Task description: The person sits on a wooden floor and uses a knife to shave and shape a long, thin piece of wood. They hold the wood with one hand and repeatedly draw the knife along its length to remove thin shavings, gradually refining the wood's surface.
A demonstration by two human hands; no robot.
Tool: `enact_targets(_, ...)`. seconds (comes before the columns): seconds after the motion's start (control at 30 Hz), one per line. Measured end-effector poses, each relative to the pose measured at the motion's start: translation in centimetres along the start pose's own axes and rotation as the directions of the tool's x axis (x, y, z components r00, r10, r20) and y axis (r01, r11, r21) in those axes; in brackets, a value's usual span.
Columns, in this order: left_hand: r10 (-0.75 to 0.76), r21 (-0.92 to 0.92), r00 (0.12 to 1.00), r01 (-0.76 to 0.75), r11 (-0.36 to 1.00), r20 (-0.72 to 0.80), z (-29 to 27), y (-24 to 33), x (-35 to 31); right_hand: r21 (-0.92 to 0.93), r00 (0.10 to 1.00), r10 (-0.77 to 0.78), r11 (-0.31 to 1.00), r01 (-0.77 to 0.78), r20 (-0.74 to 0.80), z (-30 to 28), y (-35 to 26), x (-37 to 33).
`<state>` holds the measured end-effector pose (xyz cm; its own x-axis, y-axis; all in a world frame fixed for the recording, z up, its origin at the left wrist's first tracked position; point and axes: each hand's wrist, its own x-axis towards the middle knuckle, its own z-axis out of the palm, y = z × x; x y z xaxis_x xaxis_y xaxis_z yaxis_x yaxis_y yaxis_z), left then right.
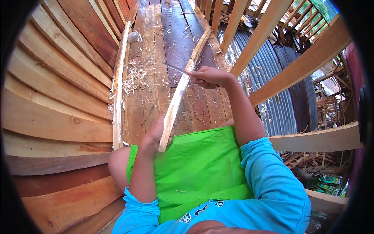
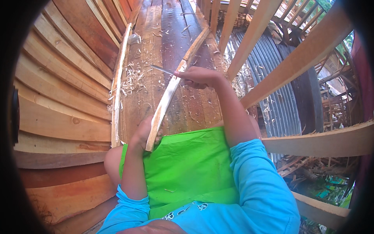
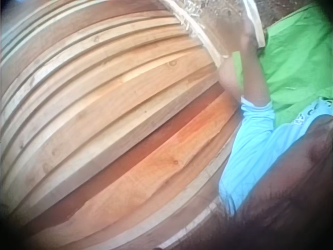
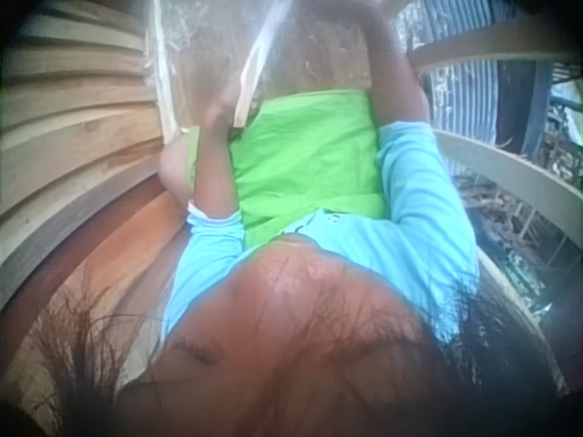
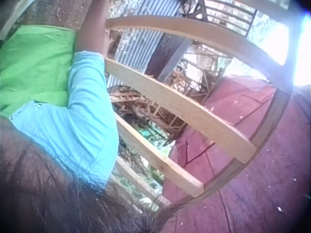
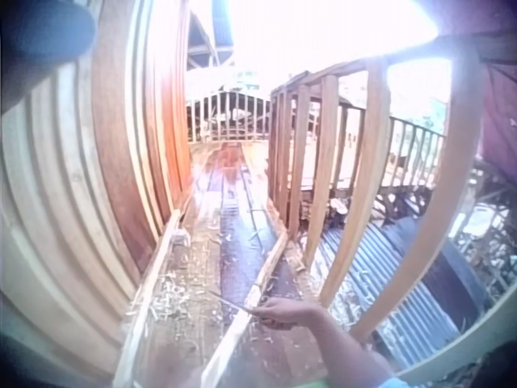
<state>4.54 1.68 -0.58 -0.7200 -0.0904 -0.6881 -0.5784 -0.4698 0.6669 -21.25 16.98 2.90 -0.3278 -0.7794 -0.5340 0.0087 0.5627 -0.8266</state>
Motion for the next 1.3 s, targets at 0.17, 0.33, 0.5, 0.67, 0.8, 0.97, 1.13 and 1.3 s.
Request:
enact_targets(0.17, -0.023, 0.000, 1.000, 0.023, 1.000, -0.009, 0.1, 0.2, -0.5, -0.040, 0.843, -0.053, 0.999, 0.037, -0.535, -2.9, 0.4, -2.0)
enact_targets(0.33, -0.006, 0.008, 1.000, 0.006, 1.000, -0.007, 0.1, -0.3, 0.1, -0.173, 0.263, -0.128, 0.973, -0.155, -0.956, -8.1, 5.2, -3.0)
enact_targets(0.5, -0.015, -0.004, 0.999, 0.015, 1.000, 0.035, 0.6, 0.3, -0.2, -0.323, 0.394, -0.231, 0.928, -0.185, -0.890, -10.0, 10.3, -0.7)
enact_targets(0.67, -0.002, -0.007, 1.000, 0.002, 1.000, 0.020, 0.9, 0.7, -0.8, -0.421, 0.579, -0.191, 0.858, -0.293, -0.792, -7.3, 14.1, 2.1)
enact_targets(0.8, 0.010, 0.006, 0.999, -0.011, 1.000, 0.036, 0.2, 0.5, -0.6, -0.524, 0.688, -0.334, 0.848, -0.079, -0.644, -2.4, 13.1, 4.0)
enact_targets(0.97, 0.012, -0.011, 0.999, -0.012, 1.000, 0.042, 0.2, 0.4, -0.5, -0.472, 0.720, -0.245, 0.872, -0.129, -0.649, -2.1, 13.6, 4.5)
enact_targets(1.13, -0.010, -0.009, 0.999, 0.010, 1.000, 0.042, 0.4, 0.6, -0.3, -0.304, 0.319, -0.149, 0.797, -0.521, -0.936, -5.2, 15.3, 4.2)
enact_targets(1.3, -0.018, 0.005, 0.997, 0.018, 1.000, 0.075, -0.2, 0.2, 0.3, -0.450, 0.640, -0.214, 0.863, -0.230, -0.738, -4.4, 16.2, 5.7)
